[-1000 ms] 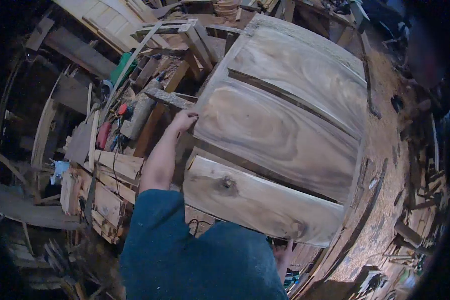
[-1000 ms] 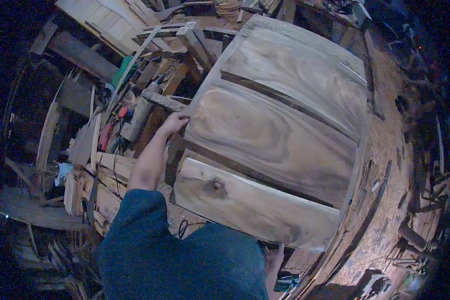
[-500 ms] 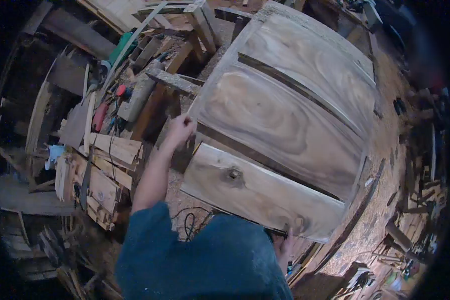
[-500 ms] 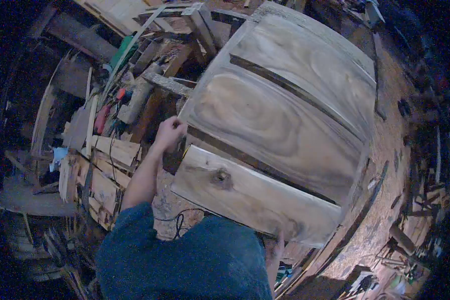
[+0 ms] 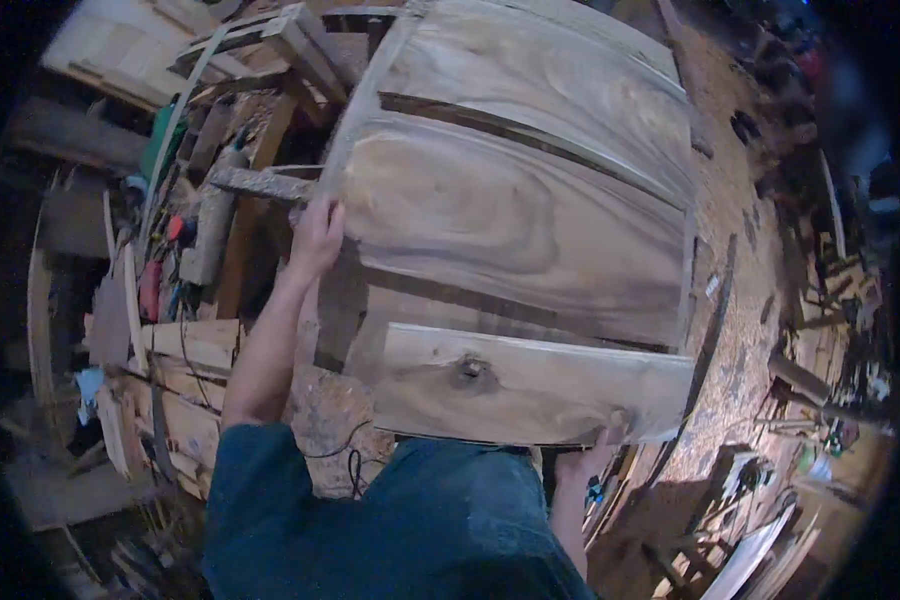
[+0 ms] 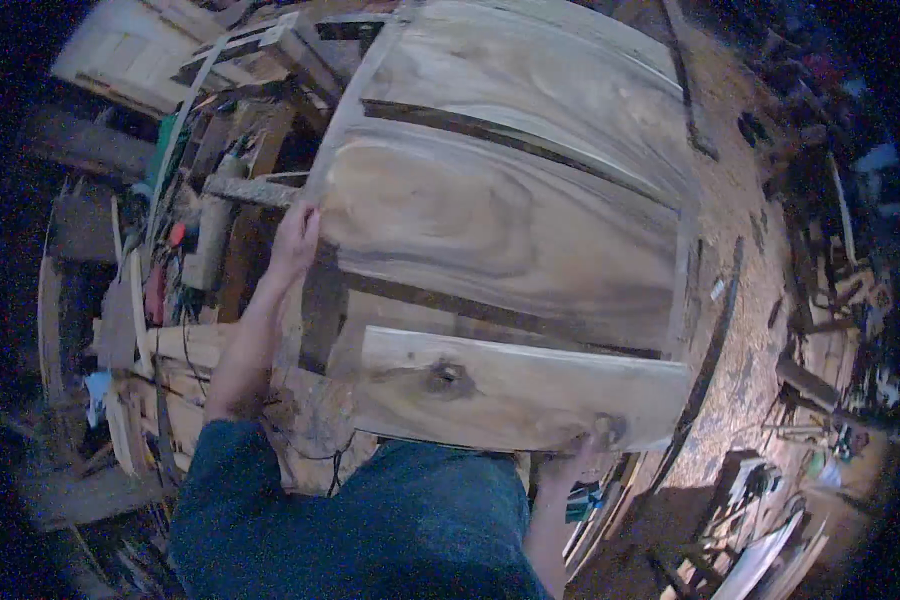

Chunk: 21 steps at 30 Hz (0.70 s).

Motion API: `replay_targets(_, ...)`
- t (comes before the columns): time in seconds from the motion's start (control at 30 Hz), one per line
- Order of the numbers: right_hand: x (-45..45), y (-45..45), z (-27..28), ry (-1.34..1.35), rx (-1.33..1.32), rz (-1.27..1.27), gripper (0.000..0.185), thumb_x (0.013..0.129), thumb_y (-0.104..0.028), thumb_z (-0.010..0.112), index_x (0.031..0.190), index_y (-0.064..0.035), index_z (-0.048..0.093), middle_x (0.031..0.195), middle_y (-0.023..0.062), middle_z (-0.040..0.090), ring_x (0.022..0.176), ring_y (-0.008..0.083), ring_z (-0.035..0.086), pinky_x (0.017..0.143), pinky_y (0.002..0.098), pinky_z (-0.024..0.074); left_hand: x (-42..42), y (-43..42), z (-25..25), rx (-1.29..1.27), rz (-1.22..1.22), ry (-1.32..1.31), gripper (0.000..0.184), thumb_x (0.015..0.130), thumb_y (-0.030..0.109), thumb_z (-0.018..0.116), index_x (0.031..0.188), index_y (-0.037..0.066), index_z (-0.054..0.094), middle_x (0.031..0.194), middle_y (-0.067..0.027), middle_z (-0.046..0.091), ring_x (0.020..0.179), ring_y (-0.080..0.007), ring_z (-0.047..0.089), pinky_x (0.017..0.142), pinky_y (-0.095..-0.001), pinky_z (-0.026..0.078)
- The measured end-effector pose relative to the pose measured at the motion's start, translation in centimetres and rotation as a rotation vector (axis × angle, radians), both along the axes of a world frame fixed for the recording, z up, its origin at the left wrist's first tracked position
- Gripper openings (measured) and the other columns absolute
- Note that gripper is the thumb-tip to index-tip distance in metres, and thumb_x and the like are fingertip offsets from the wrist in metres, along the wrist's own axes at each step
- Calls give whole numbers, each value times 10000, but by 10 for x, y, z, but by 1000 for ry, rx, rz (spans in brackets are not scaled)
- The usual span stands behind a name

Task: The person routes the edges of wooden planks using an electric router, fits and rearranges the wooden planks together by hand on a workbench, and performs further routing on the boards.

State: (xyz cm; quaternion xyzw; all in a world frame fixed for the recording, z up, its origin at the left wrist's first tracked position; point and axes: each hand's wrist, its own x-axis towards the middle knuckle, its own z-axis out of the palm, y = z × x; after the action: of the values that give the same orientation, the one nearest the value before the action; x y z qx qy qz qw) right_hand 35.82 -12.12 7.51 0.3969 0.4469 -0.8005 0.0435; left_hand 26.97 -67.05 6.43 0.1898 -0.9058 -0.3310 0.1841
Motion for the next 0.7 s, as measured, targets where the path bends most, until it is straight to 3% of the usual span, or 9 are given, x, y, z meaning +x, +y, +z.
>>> replay_targets(0.03,9,14,-24,117,-281,56,523,971,-424,503,1390,-118,433,1420,93,446,1320,282,404,1108,494,331,-34,-3,2,2,-37,51,288,949,261,512,1013,-5,604,937,-243,626,898,-414,601,764,-471,465)
replay_targets(0.17,29,2,-59,-98,-185,116,493,976,-423,499,1356,-111,464,1345,79,515,1242,275,475,1058,472,379,-148,18,-2,-74,-110,-40,343,958,297,460,1022,-3,611,948,-272,622,906,-443,589,802,-507,454)
replay_targets(0.23,30,1,-60,-15,-229,144,480,966,-443,521,1316,-115,500,1264,75,573,1141,260,546,979,444,448,-156,62,52,-169,-149,-147,348,956,299,451,1022,0,617,977,-273,622,932,-446,583,834,-517,447)
replay_targets(0.33,32,8,-50,21,-130,107,476,973,-399,522,1328,-85,484,1256,91,579,1145,266,551,986,427,452,-189,40,-20,-314,-223,-98,341,956,292,444,1092,8,576,1065,-262,615,1016,-454,557,896,-525,431)
replay_targets(0.37,35,33,-75,61,-101,81,470,986,-373,499,1343,-71,464,1304,105,551,1222,277,506,1058,444,404,-195,31,-40,-300,-234,-49,346,957,297,445,1115,12,561,1084,-258,611,1040,-452,549,906,-521,427)
replay_targets(0.47,11,33,0,159,49,68,485,968,-340,533,1350,-53,452,1309,121,548,1233,287,507,1056,448,414,-204,26,-52,-416,-153,22,354,966,302,430,1163,24,528,1137,-241,598,1109,-428,529,948,-522,408)
replay_targets(0.6,-10,120,8,113,221,10,509,959,-320,537,1371,-40,432,1335,152,525,1219,309,521,1046,457,434,-201,19,-43,-345,-150,-321,377,982,306,398,1225,47,524,1239,-207,572,1214,-377,487,1024,-530,361)
replay_targets(0.63,-17,144,13,139,289,9,514,959,-316,536,1377,-37,426,1342,157,520,1218,315,522,1047,459,435,-183,19,-41,-484,-118,-251,392,987,304,382,1260,58,521,1254,-194,578,1206,-371,502,1042,-536,340)
replay_targets(0.7,-29,200,35,168,89,146,539,948,-304,550,1389,-26,414,1358,160,508,1202,324,534,1033,458,447,-126,43,7,-358,-40,-329,392,986,304,386,1255,61,535,1247,-211,576,1197,-377,505,1033,-534,341)
